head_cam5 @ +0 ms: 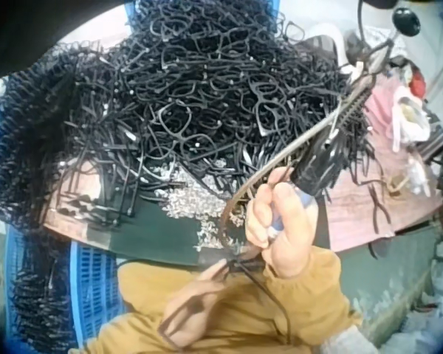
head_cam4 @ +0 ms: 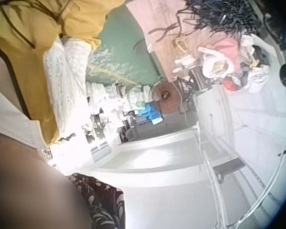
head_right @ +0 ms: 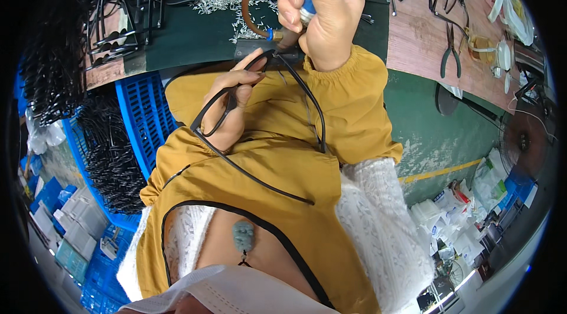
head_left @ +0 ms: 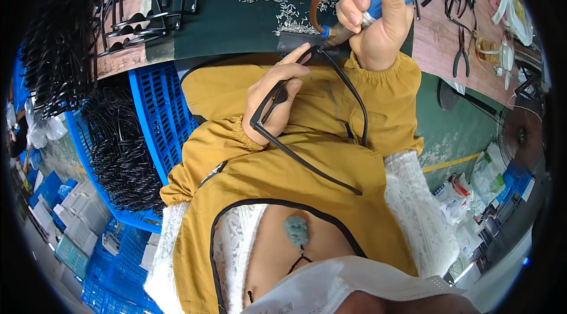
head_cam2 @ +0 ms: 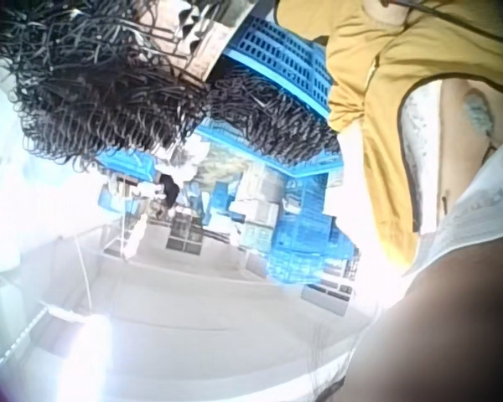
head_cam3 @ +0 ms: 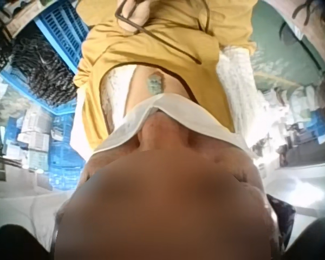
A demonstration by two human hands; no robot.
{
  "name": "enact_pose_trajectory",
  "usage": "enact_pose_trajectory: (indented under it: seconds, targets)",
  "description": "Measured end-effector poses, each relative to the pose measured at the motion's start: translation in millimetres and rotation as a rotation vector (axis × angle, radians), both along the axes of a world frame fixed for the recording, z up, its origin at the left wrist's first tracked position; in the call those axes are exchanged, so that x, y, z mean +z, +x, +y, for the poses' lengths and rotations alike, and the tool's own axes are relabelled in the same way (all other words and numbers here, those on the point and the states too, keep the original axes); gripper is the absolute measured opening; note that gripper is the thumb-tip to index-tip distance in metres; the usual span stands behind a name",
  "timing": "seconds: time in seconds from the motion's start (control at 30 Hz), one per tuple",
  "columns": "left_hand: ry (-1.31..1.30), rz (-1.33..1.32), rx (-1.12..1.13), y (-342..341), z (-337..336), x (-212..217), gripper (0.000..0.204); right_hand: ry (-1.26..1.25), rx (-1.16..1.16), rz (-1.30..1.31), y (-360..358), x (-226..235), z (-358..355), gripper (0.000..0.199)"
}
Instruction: The person repeatedly picks black cables from a blue crate, trims their ends with a blue-handled tool, and places the trimmed pieces back into the crate. The person also uses a brush to sweep debris on the work surface.
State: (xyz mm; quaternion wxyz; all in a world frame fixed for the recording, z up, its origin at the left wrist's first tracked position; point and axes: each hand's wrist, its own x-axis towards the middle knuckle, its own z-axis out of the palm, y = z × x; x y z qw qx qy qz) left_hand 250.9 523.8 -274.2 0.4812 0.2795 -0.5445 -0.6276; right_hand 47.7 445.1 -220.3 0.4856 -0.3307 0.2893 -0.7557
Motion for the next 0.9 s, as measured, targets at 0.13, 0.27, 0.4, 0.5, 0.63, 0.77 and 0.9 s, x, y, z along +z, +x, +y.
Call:
enact_pose_trajectory:
  seconds: [0.13, 0.27, 0.4, 0.5, 0.63, 0.77, 0.9]
  targets:
    - [0.006, 0.079, 0.037, -4, 1, -7, 0.019, 0.019, 0.071, -0.003, -3, -8, -5, 0.014]
    - [0.003, 0.068, -0.027, -5, 0, -9, 0.021, 0.072, 0.172, -0.092, -5, -5, -7, 0.012]
    - [0.053, 0.069, -0.008, 0, -4, -3, 0.020, 0.021, 0.197, 0.021, -2, 6, 11, 0.021]
    - [-0.182, -0.158, -0.045, 6, -9, 1, 0.011, 0.029, 0.216, -0.183, -1, 13, 37, 0.019]
    - [-0.206, -0.199, 0.065, 25, -17, 15, 0.011, 0.092, 0.411, -0.055, -17, 18, 54, 0.026]
    - [-0.303, -0.395, 0.550, 91, -32, 47, 0.024, 0.051, 0.220, -0.223, -63, 21, 38, 0.027]
    - [-0.016, -1.024, 1.155, 182, -53, 87, 0.017, 0.054, -0.073, -0.036, -103, 6, 28, 0.024]
